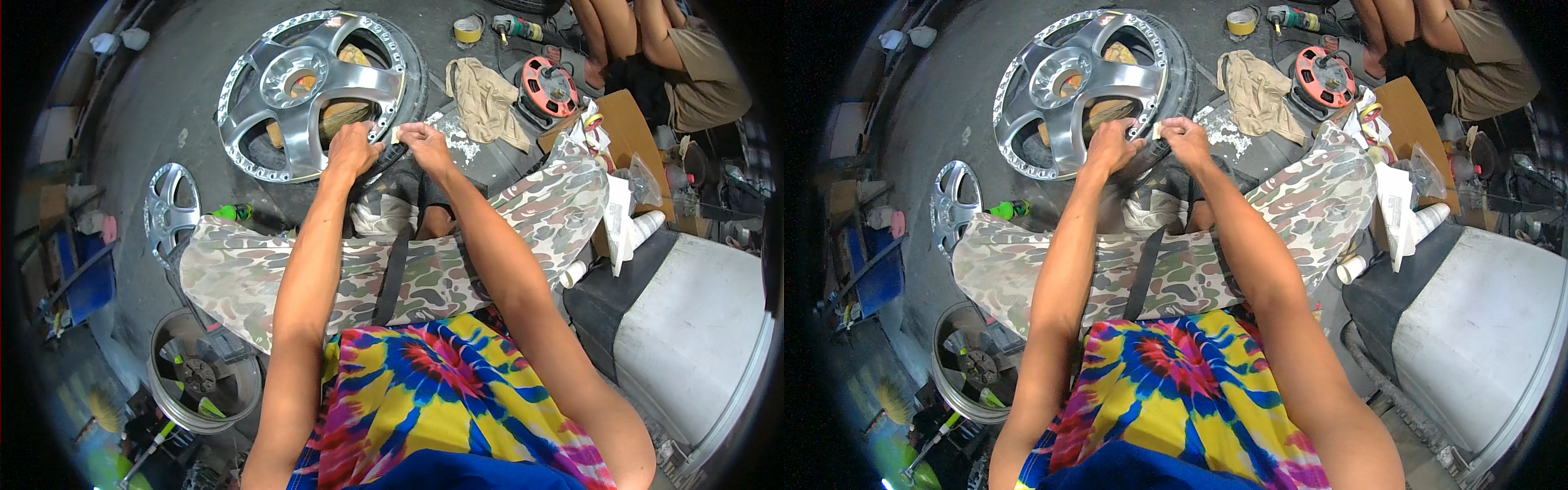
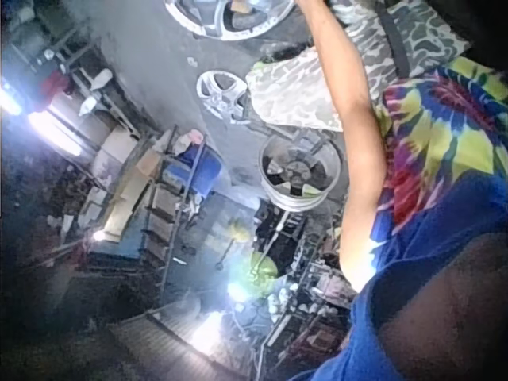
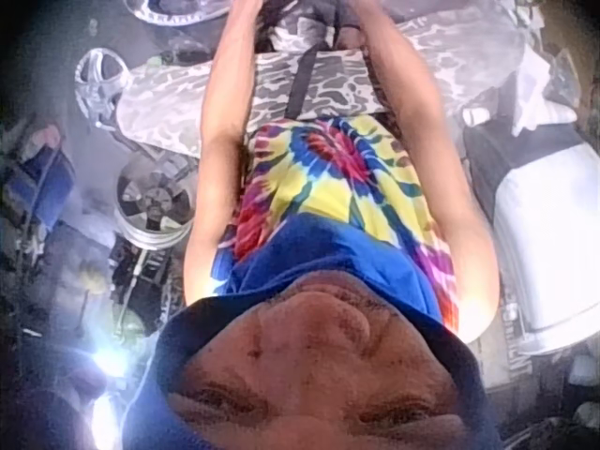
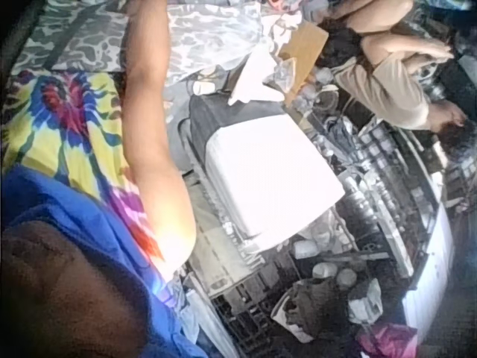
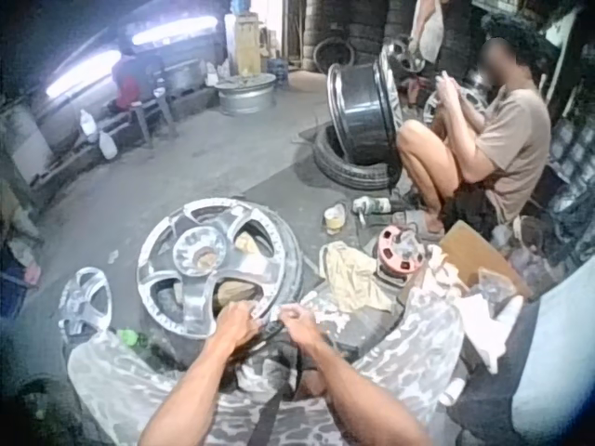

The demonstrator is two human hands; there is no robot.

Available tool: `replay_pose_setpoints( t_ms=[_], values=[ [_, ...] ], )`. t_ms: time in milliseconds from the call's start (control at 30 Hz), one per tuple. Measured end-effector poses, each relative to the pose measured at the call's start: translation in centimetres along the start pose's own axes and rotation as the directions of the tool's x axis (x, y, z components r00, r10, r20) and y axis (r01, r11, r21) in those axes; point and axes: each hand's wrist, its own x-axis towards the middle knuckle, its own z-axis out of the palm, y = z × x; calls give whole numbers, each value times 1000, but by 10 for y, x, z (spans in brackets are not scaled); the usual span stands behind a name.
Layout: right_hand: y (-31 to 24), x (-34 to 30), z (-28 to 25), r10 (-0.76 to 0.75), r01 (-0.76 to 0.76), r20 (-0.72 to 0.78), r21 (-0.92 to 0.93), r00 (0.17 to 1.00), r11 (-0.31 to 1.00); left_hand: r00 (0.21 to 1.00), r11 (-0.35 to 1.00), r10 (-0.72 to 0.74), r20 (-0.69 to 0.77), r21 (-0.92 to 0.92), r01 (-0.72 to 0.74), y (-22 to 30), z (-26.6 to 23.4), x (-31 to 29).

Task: The person sits on the floor and applies small pieces of tape to the bolt holes around the edge of a silver wheel rim. They repeatedly tear off pieces of tape and press them into place one at a time.

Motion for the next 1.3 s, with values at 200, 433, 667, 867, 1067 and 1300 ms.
replay_pose_setpoints(
  t_ms=[200,433,667,867,1067,1300],
  values=[
    [-4,-6,11,-127,130,48,-63,991,990,1000,1000,-18,17,-15,19,-9,2,-1],
    [-6,-10,25,-70,70,-12,30,998,997,1000,998,13,17,-55,-12,-14,5,-1],
    [2,-4,13,-91,92,-32,43,995,995,999,987,-19,-51,-160,11,-34,23,11],
    [8,1,-15,-52,40,-165,-74,985,996,963,995,-75,-258,-80,56,19,26,1],
    [0,-5,-5,-65,33,-143,-210,988,977,942,992,81,-327,-63,-107,-5,49,10],
    [0,-1,-2,-57,28,-127,-220,990,975,965,988,-2,-261,-149,-38,-2,39,6]
  ],
)
